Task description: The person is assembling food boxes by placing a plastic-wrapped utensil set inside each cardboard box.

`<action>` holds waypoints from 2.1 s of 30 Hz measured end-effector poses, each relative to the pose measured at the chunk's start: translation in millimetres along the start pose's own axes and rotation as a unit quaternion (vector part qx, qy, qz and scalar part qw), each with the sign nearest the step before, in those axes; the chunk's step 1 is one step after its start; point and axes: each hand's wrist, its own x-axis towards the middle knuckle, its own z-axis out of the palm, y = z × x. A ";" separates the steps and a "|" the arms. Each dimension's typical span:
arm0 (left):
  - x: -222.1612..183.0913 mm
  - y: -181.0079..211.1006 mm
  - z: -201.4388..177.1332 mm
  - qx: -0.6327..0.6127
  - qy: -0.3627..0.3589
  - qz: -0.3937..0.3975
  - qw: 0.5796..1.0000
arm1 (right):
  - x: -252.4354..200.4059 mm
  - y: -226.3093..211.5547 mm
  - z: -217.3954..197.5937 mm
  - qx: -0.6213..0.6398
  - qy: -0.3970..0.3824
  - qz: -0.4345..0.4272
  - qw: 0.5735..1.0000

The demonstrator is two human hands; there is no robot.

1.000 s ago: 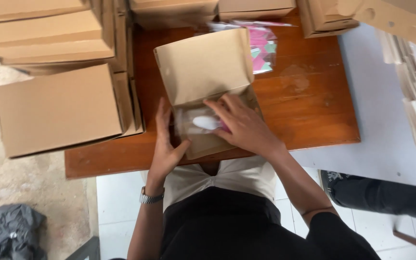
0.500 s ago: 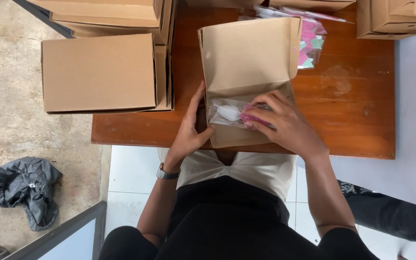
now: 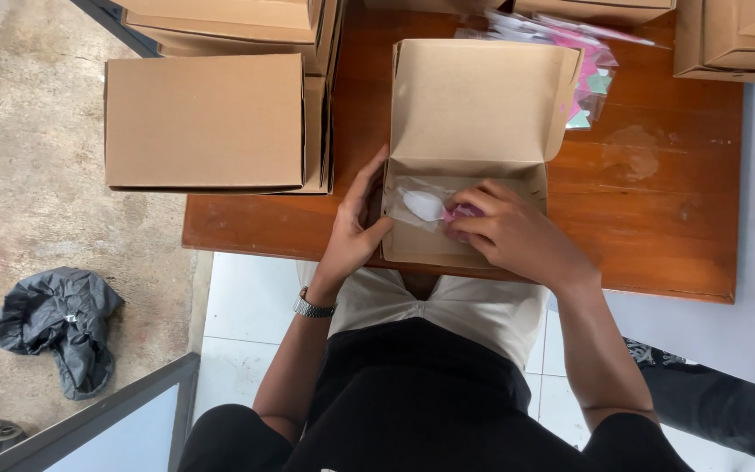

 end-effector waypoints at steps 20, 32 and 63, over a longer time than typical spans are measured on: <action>14.4 0.7 17.6 0.072 0.114 -0.049 0.990 | -37.5 52.3 13.2 0.284 0.419 0.188 0.842; 28.5 -6.0 25.4 0.037 0.160 -0.012 0.986 | -46.4 64.5 47.5 0.399 0.504 0.128 0.755; -7.8 8.3 26.4 0.154 0.094 0.034 0.983 | -66.0 23.4 36.5 0.267 0.363 0.078 0.889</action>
